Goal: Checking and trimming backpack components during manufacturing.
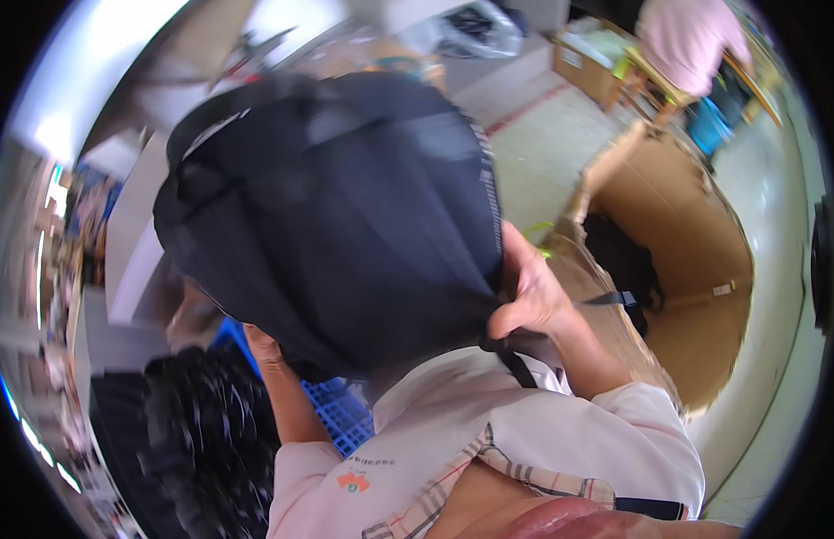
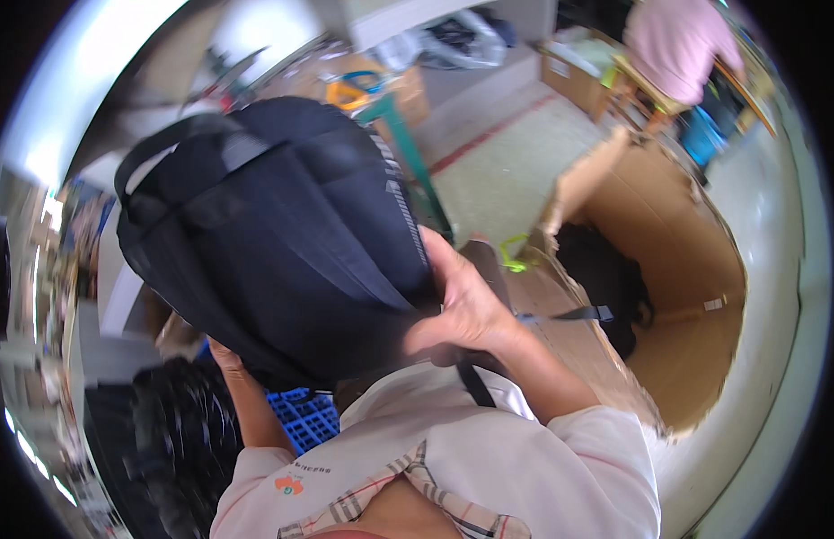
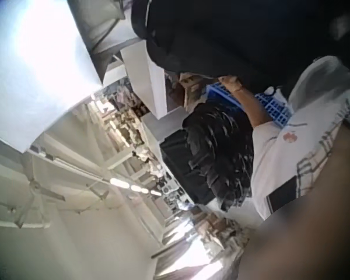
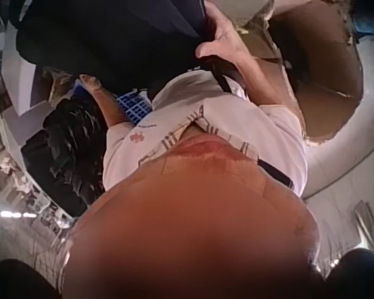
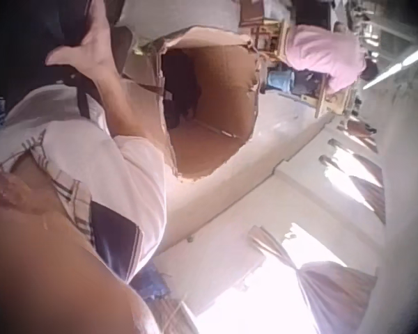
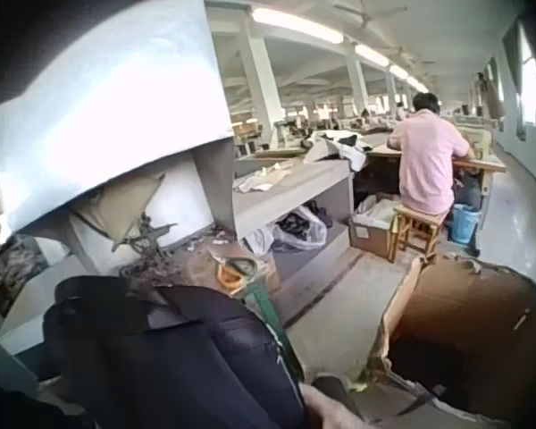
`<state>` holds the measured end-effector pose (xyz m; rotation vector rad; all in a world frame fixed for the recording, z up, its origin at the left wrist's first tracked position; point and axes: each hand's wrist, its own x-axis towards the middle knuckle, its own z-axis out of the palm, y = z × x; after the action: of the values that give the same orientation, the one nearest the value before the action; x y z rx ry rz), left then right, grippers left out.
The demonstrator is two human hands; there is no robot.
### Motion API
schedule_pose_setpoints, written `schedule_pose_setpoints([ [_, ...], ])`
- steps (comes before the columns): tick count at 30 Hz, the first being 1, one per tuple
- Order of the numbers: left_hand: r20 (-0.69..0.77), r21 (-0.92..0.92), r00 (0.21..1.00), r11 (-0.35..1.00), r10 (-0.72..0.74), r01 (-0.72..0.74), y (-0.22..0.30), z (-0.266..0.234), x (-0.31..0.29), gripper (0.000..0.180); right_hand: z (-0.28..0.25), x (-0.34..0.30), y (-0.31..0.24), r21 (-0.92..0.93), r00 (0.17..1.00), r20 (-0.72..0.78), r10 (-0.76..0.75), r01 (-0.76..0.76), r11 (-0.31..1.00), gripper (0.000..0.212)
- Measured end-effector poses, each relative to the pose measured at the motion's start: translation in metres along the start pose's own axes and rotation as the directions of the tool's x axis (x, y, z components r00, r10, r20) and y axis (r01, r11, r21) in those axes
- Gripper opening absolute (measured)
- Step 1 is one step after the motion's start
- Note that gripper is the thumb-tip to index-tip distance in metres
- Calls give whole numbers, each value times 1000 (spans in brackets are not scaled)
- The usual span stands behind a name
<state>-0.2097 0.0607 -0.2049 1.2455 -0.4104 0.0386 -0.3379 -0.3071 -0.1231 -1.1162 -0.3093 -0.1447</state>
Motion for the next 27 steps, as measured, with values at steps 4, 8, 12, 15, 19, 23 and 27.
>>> schedule_pose_setpoints([
  [4, -284, -25, 959, 1000, -6, -1, -8, -46, -54, 61, 44, 35, 41, -566, 998, 28, 60, -34, 824, 66],
  [8, -452, -69, 892, 997, 1, -36, -5, -61, -63, 67, 59, 94, 71, -553, 998, 67, -21, 54, 831, 41],
  [12, -320, -32, 947, 999, 9, -20, 30, -41, -11, 61, 67, 143, 95, -486, 996, 85, -37, 74, 871, 39],
  [15, -324, -157, 945, 988, -44, -8, 34, -39, 20, 54, 67, 166, 100, -504, 998, 51, 24, 5, 864, 38],
  [19, -255, -216, 961, 975, -110, 54, 31, -48, 53, 44, 61, 186, 102, -363, 1000, 10, -12, 15, 932, 37],
  [23, -195, -132, 974, 987, -111, 86, 29, -38, 78, 44, 47, 201, 108, -317, 999, -50, 12, -27, 948, 34],
  [27, -191, -168, 969, 978, -155, 123, 19, -40, 94, 38, 39, 208, 108, -345, 996, -87, 17, -46, 937, 30],
])
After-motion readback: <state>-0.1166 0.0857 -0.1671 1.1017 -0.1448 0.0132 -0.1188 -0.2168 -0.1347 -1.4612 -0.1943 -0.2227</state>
